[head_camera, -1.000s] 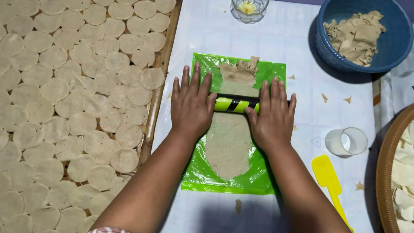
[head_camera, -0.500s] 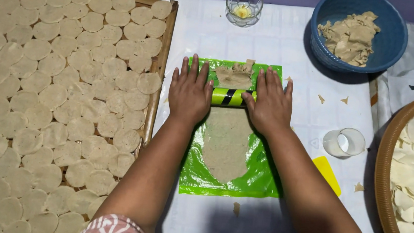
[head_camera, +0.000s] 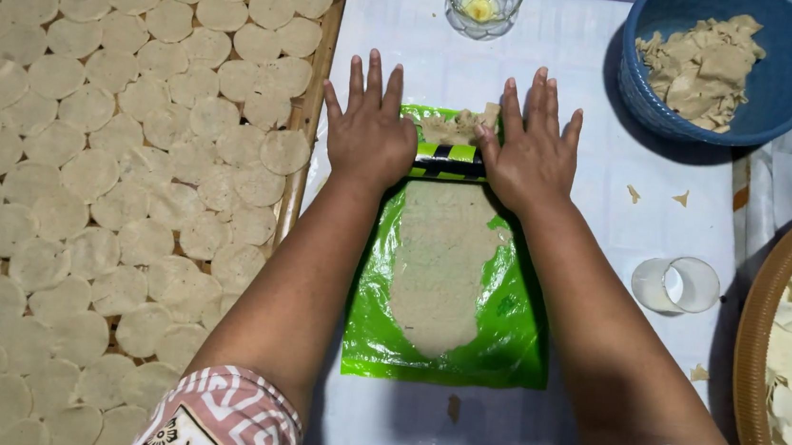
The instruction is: Cutting out circular dough shapes and placing them on a tray to prepare crackers.
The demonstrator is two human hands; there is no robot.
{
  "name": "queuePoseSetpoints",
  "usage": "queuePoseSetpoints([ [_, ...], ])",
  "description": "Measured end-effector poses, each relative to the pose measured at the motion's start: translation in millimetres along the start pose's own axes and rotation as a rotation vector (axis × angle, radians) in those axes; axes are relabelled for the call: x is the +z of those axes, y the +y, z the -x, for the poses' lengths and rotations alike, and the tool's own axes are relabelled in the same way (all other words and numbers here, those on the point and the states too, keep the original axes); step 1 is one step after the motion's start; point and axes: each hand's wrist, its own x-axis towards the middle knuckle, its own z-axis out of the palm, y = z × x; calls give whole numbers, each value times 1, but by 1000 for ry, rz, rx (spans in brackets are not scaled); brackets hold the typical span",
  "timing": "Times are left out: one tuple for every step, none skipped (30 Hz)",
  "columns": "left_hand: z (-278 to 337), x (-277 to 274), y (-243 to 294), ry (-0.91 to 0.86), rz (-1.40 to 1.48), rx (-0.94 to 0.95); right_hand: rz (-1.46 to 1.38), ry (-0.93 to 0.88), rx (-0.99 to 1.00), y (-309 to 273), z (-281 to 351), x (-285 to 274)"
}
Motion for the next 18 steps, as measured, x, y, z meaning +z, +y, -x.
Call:
queuePoseSetpoints([
  [8, 7, -1, 86, 28, 7, 19, -5, 8, -1, 9, 1],
  [21, 3, 1, 91, 27, 8, 19, 1, 7, -3, 22, 0],
  [34, -1, 2, 63, 46, 20, -42, 42, -27, -5, 35, -1],
  [48, -4, 5, 33, 66, 33, -101, 81, -58, -6, 49, -2],
  [61, -4, 4, 36, 66, 36, -100, 85, -57, -4, 58, 5],
  [73, -4, 4, 92, 99, 70, -80, 136, -86, -2, 67, 12],
  [84, -3, 4, 148, 133, 104, -61, 187, -114, 0, 75, 20],
  [98, 1, 2, 150, 134, 106, -59, 189, -113, -1, 88, 19],
  [111, 5, 1, 165, 142, 134, -70, 166, -125, -1, 101, 19],
  [124, 10, 0, 179, 150, 163, -82, 143, -135, -1, 114, 20],
  [131, 12, 0, 179, 151, 167, -81, 145, -132, -1, 122, 19],
  [138, 15, -2, 199, 151, 186, -93, 113, -123, -2, 131, 18],
  [145, 18, -3, 219, 150, 204, -105, 81, -114, -3, 138, 18],
  [138, 17, -7, 223, 148, 209, -106, 87, -112, 0, 133, 15],
  [130, 16, -10, 171, 132, 182, -92, 49, -97, 2, 127, 13],
  [126, 17, -13, 113, 117, 151, -78, 4, -83, 6, 124, 12],
  [110, 8, -10, 112, 116, 152, -80, 3, -82, 9, 108, 5],
  [96, -1, -9, 116, 141, 95, -139, 81, -47, 11, 93, 0],
])
